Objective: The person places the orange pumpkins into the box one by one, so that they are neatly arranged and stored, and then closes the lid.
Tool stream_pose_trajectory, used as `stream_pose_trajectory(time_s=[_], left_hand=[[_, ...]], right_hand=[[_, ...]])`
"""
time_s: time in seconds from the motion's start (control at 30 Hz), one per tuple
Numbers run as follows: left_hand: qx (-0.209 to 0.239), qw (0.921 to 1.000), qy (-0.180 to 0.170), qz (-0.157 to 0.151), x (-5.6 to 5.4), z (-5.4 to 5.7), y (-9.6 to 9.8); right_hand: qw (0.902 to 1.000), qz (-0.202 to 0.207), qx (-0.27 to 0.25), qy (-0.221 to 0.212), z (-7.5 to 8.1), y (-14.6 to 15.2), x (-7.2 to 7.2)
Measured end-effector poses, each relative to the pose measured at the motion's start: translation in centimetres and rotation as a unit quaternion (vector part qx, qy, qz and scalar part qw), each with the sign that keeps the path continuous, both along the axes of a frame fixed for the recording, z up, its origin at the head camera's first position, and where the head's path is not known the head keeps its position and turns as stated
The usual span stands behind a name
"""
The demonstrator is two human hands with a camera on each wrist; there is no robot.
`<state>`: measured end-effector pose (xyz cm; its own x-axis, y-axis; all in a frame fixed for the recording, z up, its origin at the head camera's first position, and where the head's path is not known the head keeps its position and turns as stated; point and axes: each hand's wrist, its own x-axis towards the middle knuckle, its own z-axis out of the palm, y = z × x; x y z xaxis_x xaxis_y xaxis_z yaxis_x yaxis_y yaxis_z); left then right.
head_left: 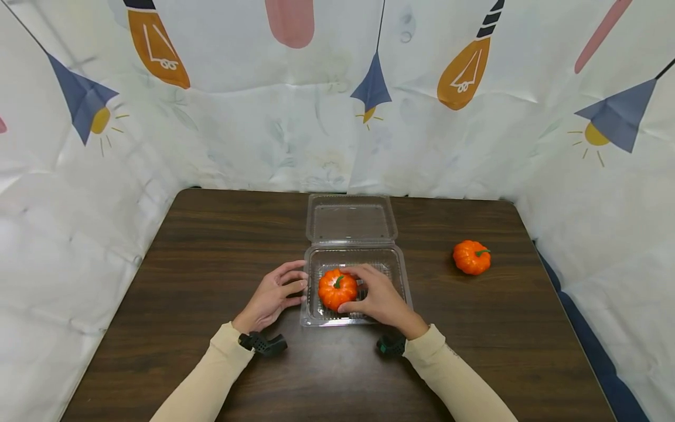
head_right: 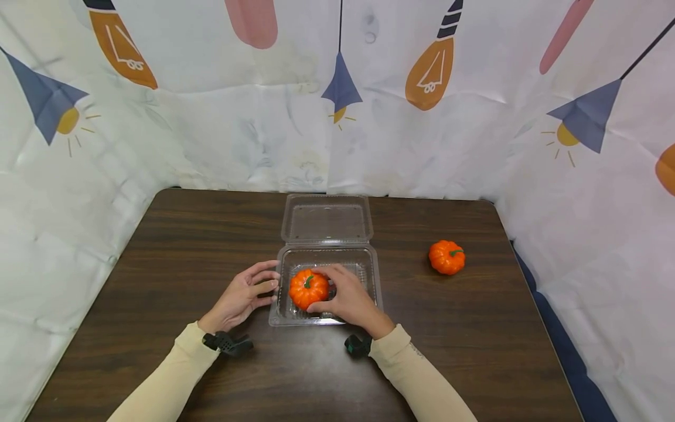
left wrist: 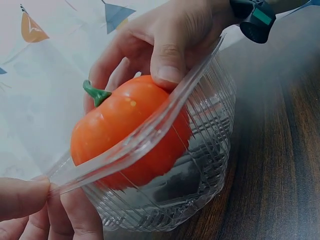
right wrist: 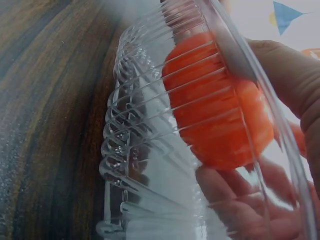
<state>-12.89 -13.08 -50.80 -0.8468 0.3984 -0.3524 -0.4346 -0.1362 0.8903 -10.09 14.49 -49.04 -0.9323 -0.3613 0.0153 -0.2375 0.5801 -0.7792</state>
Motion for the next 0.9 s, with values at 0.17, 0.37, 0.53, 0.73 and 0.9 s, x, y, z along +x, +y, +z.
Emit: stream_pose_trajectory(time_s=[0.17,0.37,0.53,0.73,0.9], left_hand=[[-0.004,1.0,-0.003,0.001,0.0,-0.1,0.0],[-0.002,1.0,-0.004,0.003,-0.1,-0.1,0.0],[0.001,1.0,-0.003,0.0,0.0,-0.1,0.1],[0.0,1.0,-0.001,-0.001,0.0,-0.1,0.1],[-0.001,1.0,-0.002,-0.001,0.1,0.0,0.1]], right_hand=[[0.9999,0.007,0.008,0.002,-0.1,-0.2,-0.3],[0.9999,0.009,0.008,-0.001,-0.1,-0.5,-0.8],[1.0,0.006,0.004,-0.004,-0.2,-0.8,-1.1],[0.9999,0.007,0.009,-0.011,-0.4,-1.0,-1.4],[0.9995,0.01,0.012,-0.029,-0.6,-0.9,-1.5]])
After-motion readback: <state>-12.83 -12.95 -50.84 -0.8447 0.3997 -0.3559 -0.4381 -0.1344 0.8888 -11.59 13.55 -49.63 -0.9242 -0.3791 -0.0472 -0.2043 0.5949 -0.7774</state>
